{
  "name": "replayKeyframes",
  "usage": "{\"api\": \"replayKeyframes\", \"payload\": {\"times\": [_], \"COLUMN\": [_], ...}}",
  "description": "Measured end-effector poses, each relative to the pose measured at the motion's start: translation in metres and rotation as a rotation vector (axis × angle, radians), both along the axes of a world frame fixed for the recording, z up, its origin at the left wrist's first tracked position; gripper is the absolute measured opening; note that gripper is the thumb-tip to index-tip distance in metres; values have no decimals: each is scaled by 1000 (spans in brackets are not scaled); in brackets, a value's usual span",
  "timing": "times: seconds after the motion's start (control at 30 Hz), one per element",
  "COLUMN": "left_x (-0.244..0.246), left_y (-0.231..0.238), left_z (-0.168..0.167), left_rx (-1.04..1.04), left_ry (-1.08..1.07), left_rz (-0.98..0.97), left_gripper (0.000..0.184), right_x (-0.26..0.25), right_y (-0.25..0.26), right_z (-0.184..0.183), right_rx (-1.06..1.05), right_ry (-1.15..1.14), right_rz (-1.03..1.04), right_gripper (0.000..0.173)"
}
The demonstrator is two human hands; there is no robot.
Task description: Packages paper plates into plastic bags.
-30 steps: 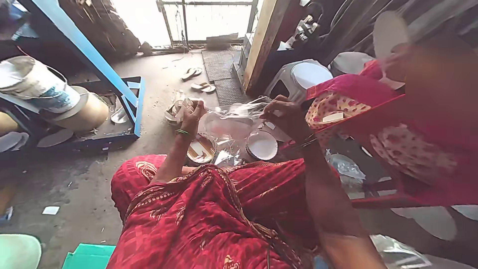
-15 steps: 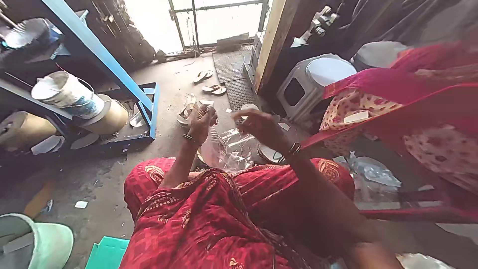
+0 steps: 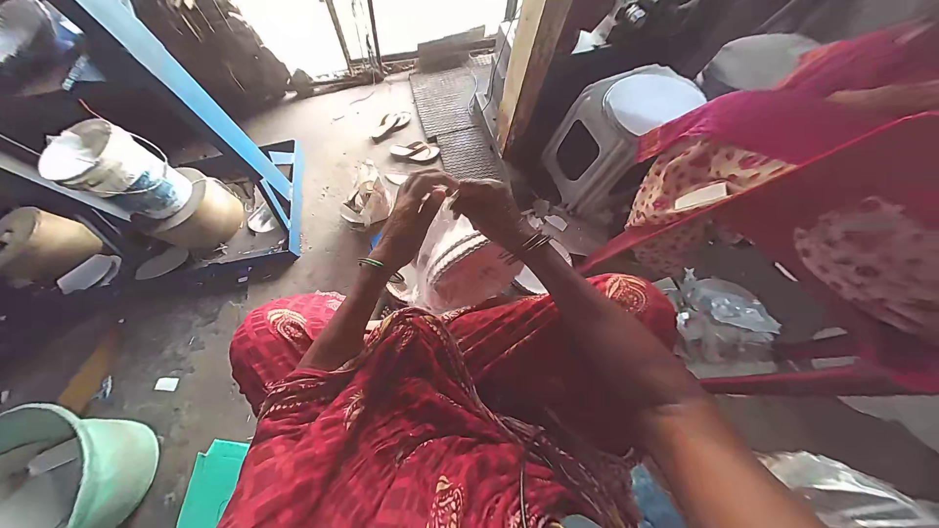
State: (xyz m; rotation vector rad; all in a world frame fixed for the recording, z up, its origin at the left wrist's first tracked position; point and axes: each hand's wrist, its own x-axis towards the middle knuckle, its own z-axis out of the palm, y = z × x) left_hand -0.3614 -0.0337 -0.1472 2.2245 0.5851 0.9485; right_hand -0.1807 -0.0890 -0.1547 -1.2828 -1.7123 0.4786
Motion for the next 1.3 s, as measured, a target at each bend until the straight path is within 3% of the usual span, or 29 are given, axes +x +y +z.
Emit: {"api": "replayKeyframes", "payload": {"times": [0.13,0.17,0.2,0.3,0.4,0.5,0.57,0.67,0.73,0.87,1.03,1.1,1.2,1.3], "left_x": [-6,-4,-4,-11,-17,-15,-14,-22,-25,-15,1,8,20,19], "left_y": [-24,-30,-32,-22,-2,7,13,32,46,50,46,40,27,19], "left_z": [12,11,7,-12,-20,-27,-31,-19,-1,29,35,49,64,68], "left_rx": [-310,-331,-317,-217,-126,-40,81,253,215,123,177,113,-178,-520], "left_ry": [308,414,548,819,802,617,616,729,861,1223,1458,1579,1696,1580], "left_rz": [-73,-53,-35,67,102,181,272,147,-43,-156,-215,-226,-251,-273], "left_gripper": [107,116,115,67,21,29,35,36,38,51,26,28,27,34], "right_x": [21,24,26,38,51,54,57,65,68,71,75,77,80,82], "right_y": [-4,-9,-13,-23,-27,-26,-23,-15,-12,-8,-13,-16,-20,-23], "right_z": [-1,5,11,18,19,16,10,1,-2,-7,-3,-3,-7,-9], "right_rx": [8,-29,-56,-80,-100,-100,-98,-147,-173,-171,-261,-257,-240,-237], "right_ry": [153,147,129,69,151,313,488,790,929,1061,1109,1087,1055,1040], "right_rz": [-37,-38,-47,-104,-80,-33,-72,-165,-194,-175,-70,-7,71,-9], "right_gripper": [18,19,21,28,27,24,19,15,16,15,13,14,16,16]}}
